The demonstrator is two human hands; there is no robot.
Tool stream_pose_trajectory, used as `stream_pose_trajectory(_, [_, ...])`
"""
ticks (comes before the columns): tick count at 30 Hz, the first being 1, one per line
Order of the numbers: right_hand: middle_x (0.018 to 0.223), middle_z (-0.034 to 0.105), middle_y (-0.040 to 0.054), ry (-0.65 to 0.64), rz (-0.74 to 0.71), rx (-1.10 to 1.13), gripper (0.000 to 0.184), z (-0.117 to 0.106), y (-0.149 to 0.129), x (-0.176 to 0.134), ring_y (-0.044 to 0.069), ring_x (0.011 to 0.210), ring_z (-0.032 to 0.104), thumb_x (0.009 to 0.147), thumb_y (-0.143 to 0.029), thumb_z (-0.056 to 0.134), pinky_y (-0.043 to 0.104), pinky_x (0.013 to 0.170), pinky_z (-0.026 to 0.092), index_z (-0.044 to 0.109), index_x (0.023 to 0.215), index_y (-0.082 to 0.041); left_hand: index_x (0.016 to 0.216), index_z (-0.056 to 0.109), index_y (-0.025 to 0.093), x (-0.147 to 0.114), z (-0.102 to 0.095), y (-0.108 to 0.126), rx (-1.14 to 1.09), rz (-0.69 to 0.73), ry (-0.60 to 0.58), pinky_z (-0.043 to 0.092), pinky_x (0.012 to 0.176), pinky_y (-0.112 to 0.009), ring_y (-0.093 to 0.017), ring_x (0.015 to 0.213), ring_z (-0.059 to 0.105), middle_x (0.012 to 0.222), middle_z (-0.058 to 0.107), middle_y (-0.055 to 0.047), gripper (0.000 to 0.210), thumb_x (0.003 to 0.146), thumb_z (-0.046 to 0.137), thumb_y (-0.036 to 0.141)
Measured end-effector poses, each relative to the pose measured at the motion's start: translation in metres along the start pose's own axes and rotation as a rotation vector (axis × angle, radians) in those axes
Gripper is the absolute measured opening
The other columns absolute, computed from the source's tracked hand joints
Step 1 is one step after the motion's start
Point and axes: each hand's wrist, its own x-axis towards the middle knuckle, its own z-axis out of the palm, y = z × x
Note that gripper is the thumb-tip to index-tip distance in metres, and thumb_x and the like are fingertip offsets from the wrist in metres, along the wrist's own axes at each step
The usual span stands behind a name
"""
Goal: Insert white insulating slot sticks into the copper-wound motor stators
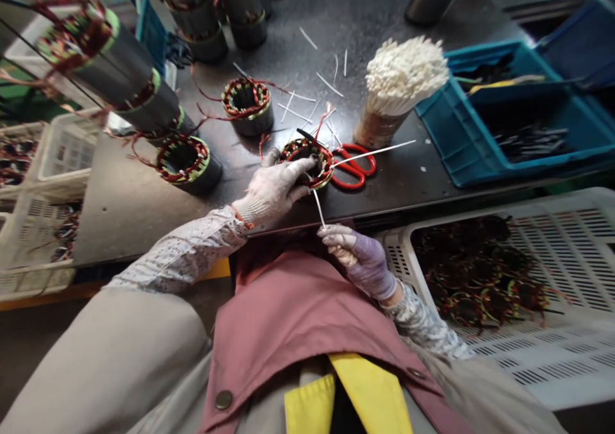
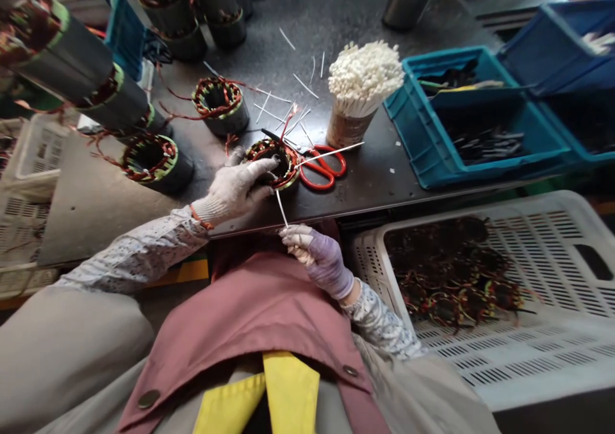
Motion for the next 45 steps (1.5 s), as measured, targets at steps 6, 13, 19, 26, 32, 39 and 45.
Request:
stream_pose_trajectory(6, [0.101, 0.076, 0.0064, -0.040, -0.026, -0.045, 0.016, -0.010, -0.008, 0.004, 0.018, 0.099, 0.073, 0.092, -0.018, 0.059, 0.031, 0.088, 0.062, 0.071, 0.101, -0.024, 0.128, 0.063, 0.022, 0.001, -0.005, -0.004, -0.026, 0.035, -0.028, 0.041, 0.110, -0.044, -0.024, 0.112, 0.066, 0.119, 0.073, -0.007, 0.039, 0.092, 0.058, 0.038])
stream_pose_trajectory(13, [0.103, 0.076, 0.0057, 0.036, 0.023, -0.007, 0.019, -0.007, -0.010, -0.015, 0.018, 0.098, 0.073, 0.091, -0.014, 0.059, 0.032, 0.090, 0.061, 0.071, 0.102, -0.024, 0.127, 0.064, 0.024, 0.006, -0.006, -0.007, -0.011, 0.051, -0.059, 0.043, 0.106, -0.042, -0.024, 0.110, 0.065, 0.112, 0.074, -0.006, 0.039, 0.091, 0.059, 0.037])
stream_pose_trajectory(19, [0.098, 0.077, 0.0058, 0.135, 0.093, 0.003, 0.016, 0.017, 0.016, 0.012, 0.019, 0.092, 0.074, 0.091, -0.023, 0.059, 0.031, 0.082, 0.063, 0.074, 0.097, -0.024, 0.129, 0.063, 0.023, 0.003, -0.007, -0.005, -0.036, -0.013, -0.047, 0.046, 0.105, -0.043, -0.027, 0.118, 0.060, 0.116, 0.072, -0.006, 0.044, 0.087, 0.062, 0.035])
stream_pose_trajectory(26, [0.089, 0.077, 0.0027, 0.343, 0.093, 0.036, 0.011, 0.038, 0.028, 0.055, 0.018, 0.081, 0.074, 0.086, -0.024, 0.069, 0.030, 0.079, 0.061, 0.072, 0.096, -0.024, 0.139, 0.053, 0.021, -0.010, 0.006, 0.005, -0.199, -0.112, 0.216, 0.044, 0.110, -0.042, -0.021, 0.117, 0.065, 0.111, 0.075, -0.006, 0.053, 0.087, 0.062, 0.029])
stream_pose_trajectory(32, [0.086, 0.071, 0.0036, 0.293, 0.061, -0.164, 0.006, 0.026, -0.005, 0.051, 0.017, 0.080, 0.069, 0.084, -0.026, 0.070, 0.030, 0.074, 0.058, 0.070, 0.078, -0.024, 0.097, 0.074, 0.029, -0.009, 0.018, 0.002, -0.170, 0.109, 0.299, 0.030, 0.116, -0.050, -0.016, 0.095, 0.073, 0.095, 0.079, 0.000, 0.023, 0.097, 0.050, 0.032])
stream_pose_trajectory(39, [0.067, 0.066, 0.0018, 0.212, 0.195, -0.278, 0.023, 0.026, 0.003, 0.076, 0.016, 0.065, 0.062, 0.080, -0.036, 0.070, 0.030, 0.067, 0.053, 0.061, 0.065, -0.022, 0.099, 0.074, 0.029, -0.008, 0.023, -0.004, -0.179, 0.135, 0.246, 0.033, 0.112, -0.049, -0.017, 0.099, 0.072, 0.095, 0.079, -0.001, 0.027, 0.097, 0.047, 0.030])
stream_pose_trajectory(45, [0.070, 0.068, 0.0008, 0.194, 0.231, -0.222, 0.017, 0.025, -0.005, 0.073, 0.015, 0.065, 0.063, 0.081, -0.033, 0.069, 0.028, 0.066, 0.052, 0.065, 0.069, -0.021, 0.099, 0.074, 0.029, -0.007, 0.023, -0.004, -0.172, 0.163, 0.248, 0.036, 0.109, -0.047, -0.016, 0.098, 0.072, 0.095, 0.079, -0.001, 0.026, 0.098, 0.048, 0.032])
